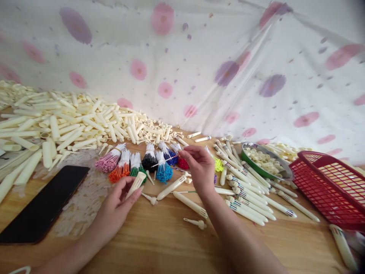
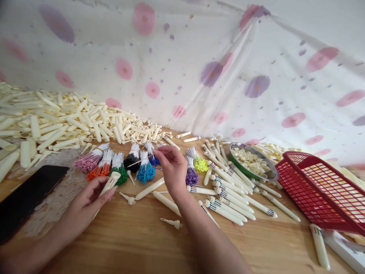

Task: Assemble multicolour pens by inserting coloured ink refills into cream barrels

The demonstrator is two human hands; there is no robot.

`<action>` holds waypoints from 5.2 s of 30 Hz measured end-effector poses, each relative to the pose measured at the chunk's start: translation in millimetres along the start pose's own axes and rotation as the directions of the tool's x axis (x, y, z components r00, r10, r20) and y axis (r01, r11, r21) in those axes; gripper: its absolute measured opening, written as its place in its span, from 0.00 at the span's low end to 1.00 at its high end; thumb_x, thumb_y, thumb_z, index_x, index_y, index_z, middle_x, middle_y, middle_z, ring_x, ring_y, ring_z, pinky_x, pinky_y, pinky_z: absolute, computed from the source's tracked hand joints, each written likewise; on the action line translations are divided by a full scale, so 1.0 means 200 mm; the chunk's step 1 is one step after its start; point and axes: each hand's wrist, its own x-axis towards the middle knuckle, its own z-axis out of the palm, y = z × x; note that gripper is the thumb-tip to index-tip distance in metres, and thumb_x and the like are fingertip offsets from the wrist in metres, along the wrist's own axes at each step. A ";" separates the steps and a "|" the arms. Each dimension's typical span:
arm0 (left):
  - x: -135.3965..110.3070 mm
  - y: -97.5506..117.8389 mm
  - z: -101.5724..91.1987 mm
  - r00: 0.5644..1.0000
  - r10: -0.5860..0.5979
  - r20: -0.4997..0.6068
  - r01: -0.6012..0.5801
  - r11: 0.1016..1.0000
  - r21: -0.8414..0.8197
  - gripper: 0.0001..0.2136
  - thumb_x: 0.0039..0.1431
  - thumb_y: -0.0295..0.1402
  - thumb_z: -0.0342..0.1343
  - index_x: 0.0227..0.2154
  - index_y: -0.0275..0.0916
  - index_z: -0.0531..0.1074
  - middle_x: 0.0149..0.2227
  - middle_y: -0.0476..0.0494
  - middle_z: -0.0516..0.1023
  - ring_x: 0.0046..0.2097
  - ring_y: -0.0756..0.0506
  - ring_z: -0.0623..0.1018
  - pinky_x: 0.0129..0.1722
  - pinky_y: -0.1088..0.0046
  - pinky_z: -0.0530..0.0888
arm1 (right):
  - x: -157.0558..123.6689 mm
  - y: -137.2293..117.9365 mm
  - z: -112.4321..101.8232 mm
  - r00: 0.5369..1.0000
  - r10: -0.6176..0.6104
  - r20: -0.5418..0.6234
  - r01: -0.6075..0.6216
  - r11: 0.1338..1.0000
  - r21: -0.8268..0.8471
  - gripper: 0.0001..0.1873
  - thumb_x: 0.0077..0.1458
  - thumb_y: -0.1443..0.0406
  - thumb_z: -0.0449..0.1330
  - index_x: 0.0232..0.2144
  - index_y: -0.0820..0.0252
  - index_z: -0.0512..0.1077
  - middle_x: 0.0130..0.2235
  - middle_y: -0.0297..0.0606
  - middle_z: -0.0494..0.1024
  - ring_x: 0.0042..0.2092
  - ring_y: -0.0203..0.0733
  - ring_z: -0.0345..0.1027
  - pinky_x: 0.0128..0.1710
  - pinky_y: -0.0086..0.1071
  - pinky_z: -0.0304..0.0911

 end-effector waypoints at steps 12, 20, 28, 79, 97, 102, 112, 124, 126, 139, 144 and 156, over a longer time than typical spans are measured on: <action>-0.02 -0.01 0.02 0.982 0.040 0.183 -0.076 0.978 0.195 0.09 0.55 0.39 0.53 0.38 0.43 0.68 0.37 0.48 0.76 0.38 0.45 0.76 0.37 0.71 0.73 | -0.06 -0.10 -0.07 0.999 0.022 0.024 -0.023 0.997 0.068 0.05 0.43 0.69 0.66 0.25 0.56 0.74 0.25 0.29 0.77 0.27 0.31 0.70 0.29 0.25 0.69; -0.02 -0.01 0.02 0.975 0.056 0.217 -0.099 0.976 0.195 0.08 0.55 0.37 0.53 0.37 0.44 0.68 0.36 0.49 0.76 0.37 0.45 0.76 0.36 0.72 0.73 | -0.12 -0.06 -0.01 0.987 0.092 0.130 -0.094 0.995 0.014 0.04 0.44 0.68 0.66 0.25 0.57 0.74 0.26 0.31 0.77 0.29 0.33 0.71 0.30 0.28 0.68; -0.03 0.00 0.02 0.973 0.080 0.217 -0.125 0.970 0.207 0.09 0.54 0.38 0.55 0.37 0.42 0.70 0.36 0.47 0.77 0.39 0.43 0.76 0.39 0.68 0.73 | -0.09 -0.07 -0.03 0.989 0.116 0.094 -0.119 0.993 0.020 0.04 0.43 0.67 0.66 0.24 0.58 0.73 0.25 0.30 0.77 0.27 0.32 0.69 0.29 0.27 0.67; -0.03 0.01 0.00 0.964 0.023 0.264 -0.044 0.996 0.074 0.10 0.53 0.38 0.56 0.38 0.42 0.71 0.37 0.46 0.78 0.41 0.43 0.76 0.40 0.69 0.72 | -0.15 -0.10 -0.03 0.695 0.206 0.689 -0.037 0.967 -0.252 0.05 0.54 0.68 0.59 0.32 0.57 0.75 0.33 0.34 0.78 0.33 0.35 0.70 0.34 0.29 0.66; -0.03 0.02 0.01 0.947 0.030 0.319 -0.047 0.998 0.046 0.09 0.54 0.37 0.56 0.38 0.44 0.71 0.38 0.47 0.78 0.42 0.43 0.76 0.40 0.70 0.72 | -0.16 -0.09 -0.02 0.704 0.330 0.629 -0.299 0.941 -0.160 0.02 0.48 0.66 0.64 0.26 0.58 0.76 0.26 0.31 0.77 0.27 0.33 0.69 0.30 0.27 0.64; -0.03 0.02 0.01 0.952 0.030 0.306 -0.042 0.999 0.034 0.09 0.53 0.36 0.57 0.37 0.43 0.71 0.37 0.47 0.78 0.41 0.43 0.76 0.40 0.70 0.72 | -0.16 -0.07 -0.02 0.673 0.406 0.618 -0.438 0.892 -0.110 0.05 0.44 0.64 0.66 0.25 0.60 0.75 0.25 0.31 0.76 0.27 0.32 0.69 0.30 0.27 0.64; -0.03 0.00 0.01 0.946 0.036 0.321 -0.055 0.997 0.050 0.08 0.55 0.36 0.55 0.38 0.44 0.71 0.37 0.47 0.77 0.42 0.43 0.75 0.41 0.69 0.71 | -0.21 -0.07 0.03 0.674 0.478 0.564 -0.516 0.850 -0.103 0.14 0.44 0.68 0.65 0.30 0.57 0.62 0.23 0.28 0.76 0.24 0.31 0.66 0.24 0.23 0.60; -0.05 -0.01 0.02 0.948 0.016 0.317 -0.052 0.993 0.107 0.06 0.53 0.37 0.57 0.34 0.45 0.73 0.34 0.49 0.77 0.36 0.45 0.75 0.33 0.72 0.71 | -0.16 -0.08 -0.03 0.466 0.532 0.707 -0.544 0.802 -0.245 0.15 0.48 0.65 0.61 0.37 0.57 0.59 0.27 0.28 0.76 0.19 0.26 0.61 0.17 0.20 0.57; -0.05 0.00 0.03 0.954 0.022 0.299 -0.052 0.994 0.093 0.07 0.52 0.37 0.57 0.35 0.45 0.73 0.34 0.49 0.77 0.36 0.44 0.75 0.33 0.72 0.71 | -0.14 -0.09 -0.03 0.459 0.535 0.710 -0.570 0.790 -0.227 0.16 0.47 0.64 0.63 0.36 0.57 0.59 0.25 0.27 0.75 0.18 0.25 0.60 0.17 0.19 0.55; 0.02 -0.01 -0.02 0.972 -0.055 -0.227 0.009 0.980 -0.199 0.13 0.49 0.44 0.60 0.33 0.43 0.69 0.25 0.55 0.73 0.26 0.51 0.71 0.27 0.78 0.69 | -0.13 0.02 0.00 0.867 0.226 0.444 -0.015 0.903 -0.430 0.04 0.53 0.65 0.59 0.32 0.57 0.67 0.31 0.34 0.77 0.32 0.37 0.70 0.31 0.29 0.63; 0.05 0.01 -0.02 0.944 -0.123 -0.307 0.018 0.946 -0.324 0.18 0.42 0.48 0.64 0.30 0.42 0.68 0.21 0.57 0.71 0.24 0.51 0.70 0.23 0.79 0.69 | -0.14 0.11 0.15 0.700 -0.031 0.713 0.527 0.696 -0.487 0.09 0.56 0.66 0.57 0.41 0.60 0.68 0.39 0.41 0.77 0.42 0.43 0.69 0.43 0.34 0.63; 0.05 0.01 0.01 0.935 -0.264 -0.237 0.180 0.929 -0.325 0.17 0.40 0.47 0.64 0.25 0.40 0.68 0.22 0.52 0.76 0.26 0.45 0.77 0.28 0.69 0.75 | -0.11 0.16 0.36 0.625 0.137 0.769 0.549 0.623 -0.557 0.13 0.53 0.67 0.61 0.42 0.61 0.65 0.40 0.43 0.79 0.44 0.45 0.70 0.42 0.34 0.64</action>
